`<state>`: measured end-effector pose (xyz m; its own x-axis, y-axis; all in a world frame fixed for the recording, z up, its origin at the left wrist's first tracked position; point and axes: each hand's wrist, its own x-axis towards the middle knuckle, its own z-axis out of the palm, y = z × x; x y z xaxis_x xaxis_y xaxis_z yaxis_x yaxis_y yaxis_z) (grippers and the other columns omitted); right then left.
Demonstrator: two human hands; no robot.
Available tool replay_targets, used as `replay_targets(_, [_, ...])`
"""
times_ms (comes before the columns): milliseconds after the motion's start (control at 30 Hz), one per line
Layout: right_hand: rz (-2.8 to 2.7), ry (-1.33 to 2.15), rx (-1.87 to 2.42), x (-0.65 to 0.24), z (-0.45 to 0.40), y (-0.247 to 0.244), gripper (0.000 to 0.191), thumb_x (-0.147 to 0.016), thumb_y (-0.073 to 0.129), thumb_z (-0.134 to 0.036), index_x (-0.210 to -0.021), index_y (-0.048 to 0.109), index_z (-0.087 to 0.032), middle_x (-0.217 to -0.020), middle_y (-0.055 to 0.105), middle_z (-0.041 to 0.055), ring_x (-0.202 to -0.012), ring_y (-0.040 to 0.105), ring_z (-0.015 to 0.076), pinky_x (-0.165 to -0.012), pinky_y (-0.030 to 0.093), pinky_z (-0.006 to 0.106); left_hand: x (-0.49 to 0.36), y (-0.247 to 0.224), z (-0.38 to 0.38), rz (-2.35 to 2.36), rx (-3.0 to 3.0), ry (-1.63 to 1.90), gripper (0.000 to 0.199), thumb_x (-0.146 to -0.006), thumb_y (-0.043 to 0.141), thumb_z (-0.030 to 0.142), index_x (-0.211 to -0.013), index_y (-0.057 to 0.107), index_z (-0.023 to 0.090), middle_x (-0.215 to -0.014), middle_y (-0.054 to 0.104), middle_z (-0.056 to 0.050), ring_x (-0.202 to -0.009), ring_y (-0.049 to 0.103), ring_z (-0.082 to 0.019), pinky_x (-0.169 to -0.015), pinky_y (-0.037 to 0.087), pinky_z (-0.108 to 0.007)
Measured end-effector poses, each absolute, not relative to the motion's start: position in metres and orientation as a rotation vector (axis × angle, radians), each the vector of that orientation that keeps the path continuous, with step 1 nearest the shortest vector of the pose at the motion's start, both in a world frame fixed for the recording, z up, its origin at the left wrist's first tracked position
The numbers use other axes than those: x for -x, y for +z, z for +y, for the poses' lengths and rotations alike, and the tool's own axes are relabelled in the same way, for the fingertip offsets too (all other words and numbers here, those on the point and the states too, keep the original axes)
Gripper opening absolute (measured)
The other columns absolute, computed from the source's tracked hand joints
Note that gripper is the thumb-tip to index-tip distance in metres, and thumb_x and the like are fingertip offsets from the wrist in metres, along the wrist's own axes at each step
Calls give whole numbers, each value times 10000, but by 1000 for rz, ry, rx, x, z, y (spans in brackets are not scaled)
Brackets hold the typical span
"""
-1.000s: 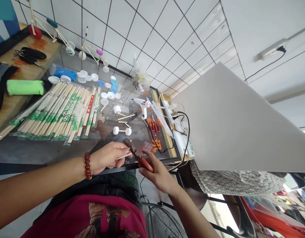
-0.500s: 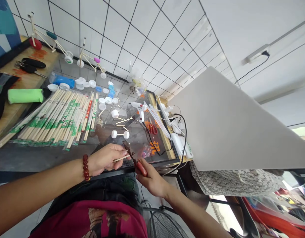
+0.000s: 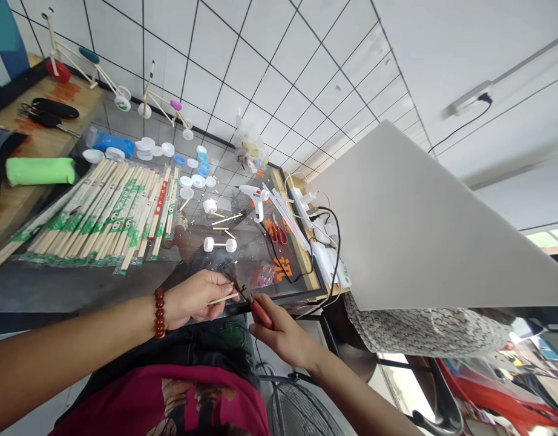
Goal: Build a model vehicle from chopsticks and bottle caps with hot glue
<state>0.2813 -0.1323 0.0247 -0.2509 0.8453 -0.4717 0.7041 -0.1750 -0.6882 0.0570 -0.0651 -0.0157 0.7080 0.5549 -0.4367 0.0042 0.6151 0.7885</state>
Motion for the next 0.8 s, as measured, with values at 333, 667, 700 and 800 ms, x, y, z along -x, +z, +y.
replay_targets(333, [-2141,1071,1667,-271,-93,18,141,-802,574,-223,-888,464,-238,-735,481,-57,-662,413,127,-638,354,266,-42,-1,-40,742,-905,479,609,-641,791,654,-872,676,102,-466,491,37,-386,198,-31,-414,59,-220])
replay_targets(667, [-2160,1013,1658,-278,-87,5,167,-759,560,-172,-904,501,-231,-728,495,-62,-639,432,126,-630,351,257,-46,-11,-41,795,-945,506,551,-679,766,617,-856,670,104,-454,470,33,-396,224,-43,-428,77,-216])
replay_targets(700, [-2154,1026,1670,-278,-87,7,186,-780,584,-194,-953,523,-226,-763,528,-55,-665,461,131,-654,371,260,-46,-12,-42,808,-952,517,548,-682,761,619,-851,668,106,-452,468,32,-400,234,-47,-430,82,-215])
replay_targets(800, [-2153,1041,1682,-277,-86,14,325,-821,655,-247,-1125,546,-210,-964,635,2,-834,556,167,-788,433,297,-47,-13,-44,842,-962,544,540,-699,751,613,-866,668,106,-463,483,26,-405,246,-52,-432,93,-214])
